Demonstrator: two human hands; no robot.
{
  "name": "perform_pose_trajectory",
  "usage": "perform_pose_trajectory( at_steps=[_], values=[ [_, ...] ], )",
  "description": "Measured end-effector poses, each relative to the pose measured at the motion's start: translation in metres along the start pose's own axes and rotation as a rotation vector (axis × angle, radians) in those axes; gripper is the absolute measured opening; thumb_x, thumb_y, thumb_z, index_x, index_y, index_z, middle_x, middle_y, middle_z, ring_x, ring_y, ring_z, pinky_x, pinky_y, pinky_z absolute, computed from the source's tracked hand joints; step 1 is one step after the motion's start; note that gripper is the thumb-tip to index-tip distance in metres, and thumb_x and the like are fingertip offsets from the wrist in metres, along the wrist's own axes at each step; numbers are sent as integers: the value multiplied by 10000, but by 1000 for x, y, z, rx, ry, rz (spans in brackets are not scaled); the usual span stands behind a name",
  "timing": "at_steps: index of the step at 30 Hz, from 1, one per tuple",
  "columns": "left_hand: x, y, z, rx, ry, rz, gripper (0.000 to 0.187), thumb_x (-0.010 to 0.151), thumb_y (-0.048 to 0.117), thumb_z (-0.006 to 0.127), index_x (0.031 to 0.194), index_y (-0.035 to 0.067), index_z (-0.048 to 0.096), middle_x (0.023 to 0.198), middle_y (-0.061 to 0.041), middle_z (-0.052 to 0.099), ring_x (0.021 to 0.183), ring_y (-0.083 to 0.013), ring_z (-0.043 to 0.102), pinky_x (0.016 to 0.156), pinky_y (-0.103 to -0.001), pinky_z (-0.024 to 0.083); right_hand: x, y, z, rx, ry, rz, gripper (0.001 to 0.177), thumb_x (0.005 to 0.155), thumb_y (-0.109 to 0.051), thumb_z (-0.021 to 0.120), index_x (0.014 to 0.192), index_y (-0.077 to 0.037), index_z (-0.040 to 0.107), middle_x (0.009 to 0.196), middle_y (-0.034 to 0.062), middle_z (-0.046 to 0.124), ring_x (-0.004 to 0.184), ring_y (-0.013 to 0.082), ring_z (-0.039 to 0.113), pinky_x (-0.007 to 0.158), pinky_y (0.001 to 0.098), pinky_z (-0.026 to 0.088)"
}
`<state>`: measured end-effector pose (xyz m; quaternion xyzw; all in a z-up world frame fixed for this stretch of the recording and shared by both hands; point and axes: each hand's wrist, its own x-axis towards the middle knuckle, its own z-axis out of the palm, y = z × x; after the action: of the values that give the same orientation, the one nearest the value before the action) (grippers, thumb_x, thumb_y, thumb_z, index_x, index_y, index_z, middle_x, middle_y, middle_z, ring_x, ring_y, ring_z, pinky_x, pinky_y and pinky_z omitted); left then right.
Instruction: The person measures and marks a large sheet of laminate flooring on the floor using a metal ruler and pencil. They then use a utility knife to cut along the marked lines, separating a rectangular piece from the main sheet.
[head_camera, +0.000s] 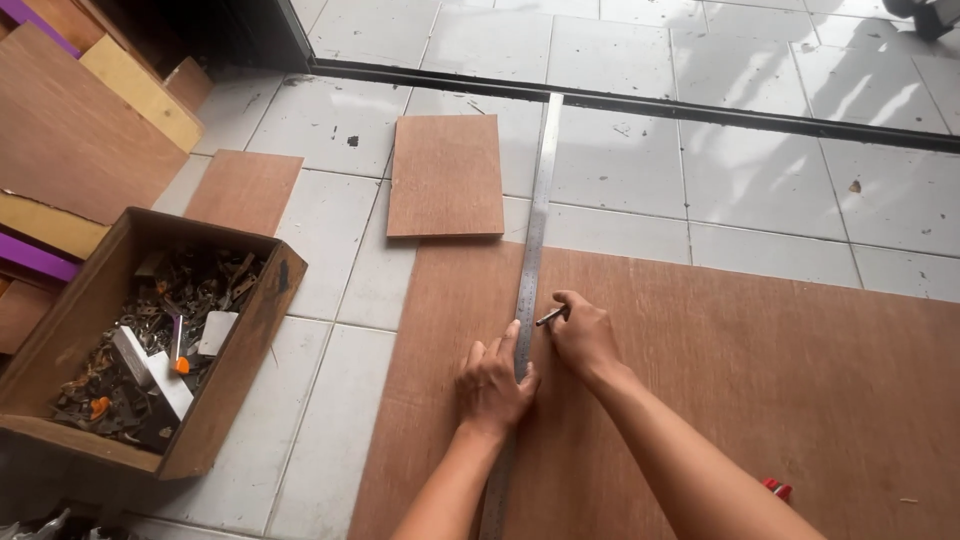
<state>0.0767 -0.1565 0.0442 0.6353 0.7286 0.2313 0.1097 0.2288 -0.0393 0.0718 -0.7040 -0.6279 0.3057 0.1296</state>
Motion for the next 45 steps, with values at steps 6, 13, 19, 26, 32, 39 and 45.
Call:
perform_pose_trajectory(
  at_steps=[6, 13, 19, 26, 32, 39, 45],
  values=[
    [-5, 0, 30, 60, 154, -40, 703, 833, 446, 656, 1512, 263, 654, 950, -43, 675, 884, -323, 716, 778, -491, 612, -15, 39, -40, -148, -19, -32, 490, 1003, -424, 756, 1431, -186, 780, 1127, 160, 887, 1175, 395, 821, 963, 542, 662],
    [-16, -3, 47, 78, 169, -84, 639, 859, 439, 643, 1481, 292, 651, 968, -34, 641, 883, -330, 725, 753, -500, 591, -100, 114, -129, -179, -74, -39, 482, 999, -336, 794, 1451, -170, 777, 1212, 142, 904, 1178, 359, 853, 975, 512, 677],
    [-28, -1, 51, 107, 350, -43, 670, 827, 439, 739, 1473, 269, 690, 1209, -35, 564, 1048, -343, 555, 797, -531, 508, -204, 182, -200, -510, -677, -161, 404, 741, -480, 914, 1134, -469, 824, 1117, -163, 645, 1133, 75, 603, 1002, 281, 512],
    [-75, -22, 40, 84, 203, 162, 761, 1037, 609, 595, 1664, 190, 503, 1603, -42, 554, 1400, -307, 512, 1126, -513, 436, -202, 338, -158, -233, -255, -109, 215, 734, -277, 941, 883, -283, 787, 917, -108, 773, 897, 83, 718, 838, 260, 577],
    [-154, -28, -51, -84, -170, 134, 674, 1138, 525, 466, 1680, 124, 451, 1730, -125, 489, 1641, -355, 380, 1317, -566, 305, -190, 217, -171, -100, -342, 151, 213, 936, -260, 746, 966, -134, 577, 948, 92, 709, 772, 228, 691, 684, 379, 545],
    [-103, -50, -108, 224, -462, 183, 625, 1089, 593, 564, 1642, 319, 468, 1564, 7, 610, 1444, -264, 632, 1092, -507, 589, -118, 130, -119, -229, -3, -117, 254, 892, -534, 786, 920, -286, 831, 854, 56, 842, 932, 289, 842, 790, 428, 670],
    [-21, -58, -97, 241, -351, 237, 572, 1106, 523, 590, 1599, 248, 499, 1501, -34, 617, 1407, -295, 640, 1045, -520, 602, 58, 98, 3, -204, 254, -447, 446, 822, -254, 828, 1265, -303, 834, 1158, 82, 741, 1025, 370, 819, 839, 496, 704]
  ],
)
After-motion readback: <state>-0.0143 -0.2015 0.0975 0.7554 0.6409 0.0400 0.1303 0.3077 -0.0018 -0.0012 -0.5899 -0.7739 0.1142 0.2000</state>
